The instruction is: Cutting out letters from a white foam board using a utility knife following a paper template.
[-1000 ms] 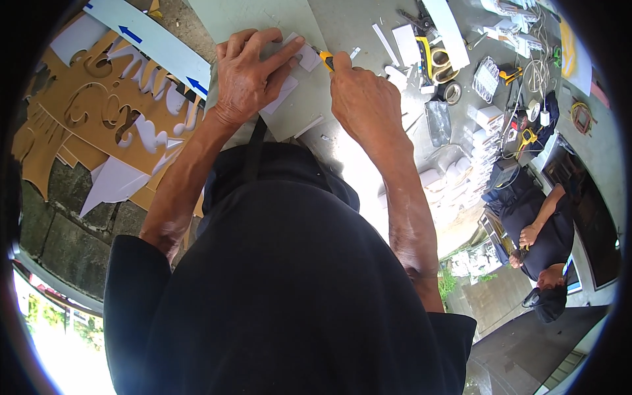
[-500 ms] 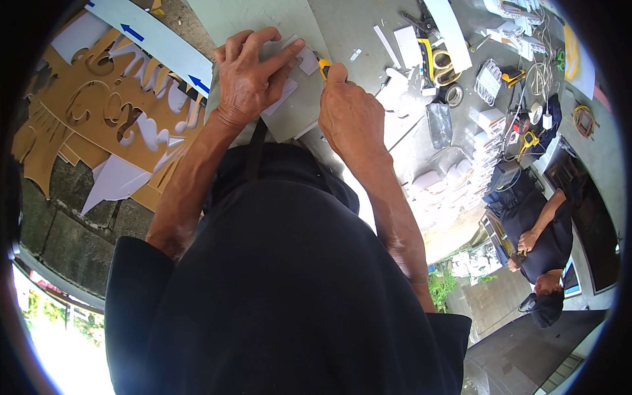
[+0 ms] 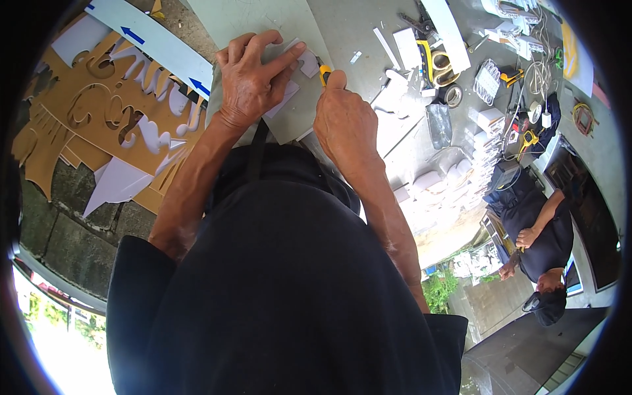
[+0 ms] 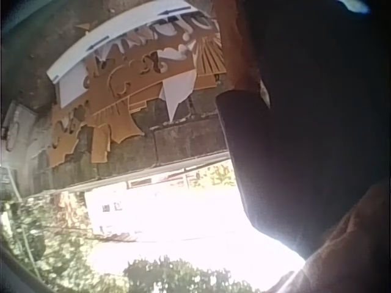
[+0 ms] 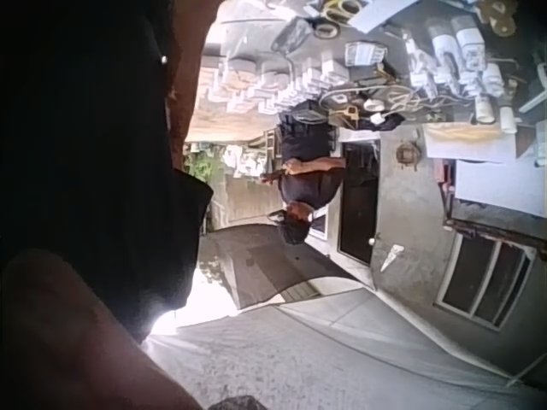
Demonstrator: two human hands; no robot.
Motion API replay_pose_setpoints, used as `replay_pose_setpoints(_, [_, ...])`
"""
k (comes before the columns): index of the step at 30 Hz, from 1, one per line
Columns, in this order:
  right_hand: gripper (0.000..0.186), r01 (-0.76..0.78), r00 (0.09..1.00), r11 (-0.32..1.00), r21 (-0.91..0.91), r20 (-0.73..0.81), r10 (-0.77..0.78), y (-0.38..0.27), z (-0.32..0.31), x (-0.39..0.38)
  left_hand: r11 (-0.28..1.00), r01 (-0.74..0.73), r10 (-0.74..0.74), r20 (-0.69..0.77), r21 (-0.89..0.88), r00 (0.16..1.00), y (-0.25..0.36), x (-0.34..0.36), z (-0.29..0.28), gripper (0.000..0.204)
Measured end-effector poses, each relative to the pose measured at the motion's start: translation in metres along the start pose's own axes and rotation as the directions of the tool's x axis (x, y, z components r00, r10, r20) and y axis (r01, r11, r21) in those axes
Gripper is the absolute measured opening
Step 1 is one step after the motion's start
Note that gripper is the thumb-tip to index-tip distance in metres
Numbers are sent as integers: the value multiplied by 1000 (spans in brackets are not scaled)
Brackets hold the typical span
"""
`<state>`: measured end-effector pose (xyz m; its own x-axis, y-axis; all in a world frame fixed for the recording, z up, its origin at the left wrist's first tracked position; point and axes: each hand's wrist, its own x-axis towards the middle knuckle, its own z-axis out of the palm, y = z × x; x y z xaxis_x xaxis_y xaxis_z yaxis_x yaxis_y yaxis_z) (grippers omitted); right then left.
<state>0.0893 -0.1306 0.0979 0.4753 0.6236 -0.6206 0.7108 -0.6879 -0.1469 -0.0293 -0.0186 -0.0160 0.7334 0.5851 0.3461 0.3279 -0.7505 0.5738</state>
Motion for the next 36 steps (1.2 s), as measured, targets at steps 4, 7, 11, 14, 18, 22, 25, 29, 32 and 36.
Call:
replay_pose_setpoints(4, [18,-39,999,999,21,10,39,-5,1,-3,1000,-2,1,-9,-24,1000,0,1,2,39])
replay_pose_setpoints(7, [19,-30,1000,998,48,4,30,-5,6,-5,1000,6,-7,-3,-10,1000,0,-1,1,39])
replay_pose_setpoints(11, [22,-90,996,990,110,27,88,-8,6,-5,1000,-5,5,-27,-14,1000,0,1,1,39])
replay_pose_setpoints(14, [22,-107,994,986,130,32,104,-10,5,-6,1000,-4,4,-3,-16,1000,2,2,-2,39])
replay_pose_setpoints(18, [20,-131,990,982,139,61,124,-4,1,-5,999,32,-32,-8,-37,999,3,1,-1,37])
replay_pose_setpoints(22, [17,36,999,992,-121,-8,-37,14,-16,5,992,106,-110,-54,-62,992,14,3,-5,33])
replay_pose_setpoints(25, [18,163,978,945,-284,-76,-192,28,-33,17,992,54,-59,-44,-111,997,16,7,-8,28])
replay_pose_setpoints(29, [17,232,962,931,-282,-76,-263,31,-37,27,982,-3,-9,-60,-188,998,12,15,3,24])
replay_pose_setpoints(32, [17,139,989,964,-228,-23,-148,21,-35,22,976,-4,-3,-33,-218,999,11,13,6,26])
replay_pose_setpoints(36, [17,123,991,967,-224,-22,-132,19,-25,20,967,52,-54,-2,-251,999,8,14,7,28])
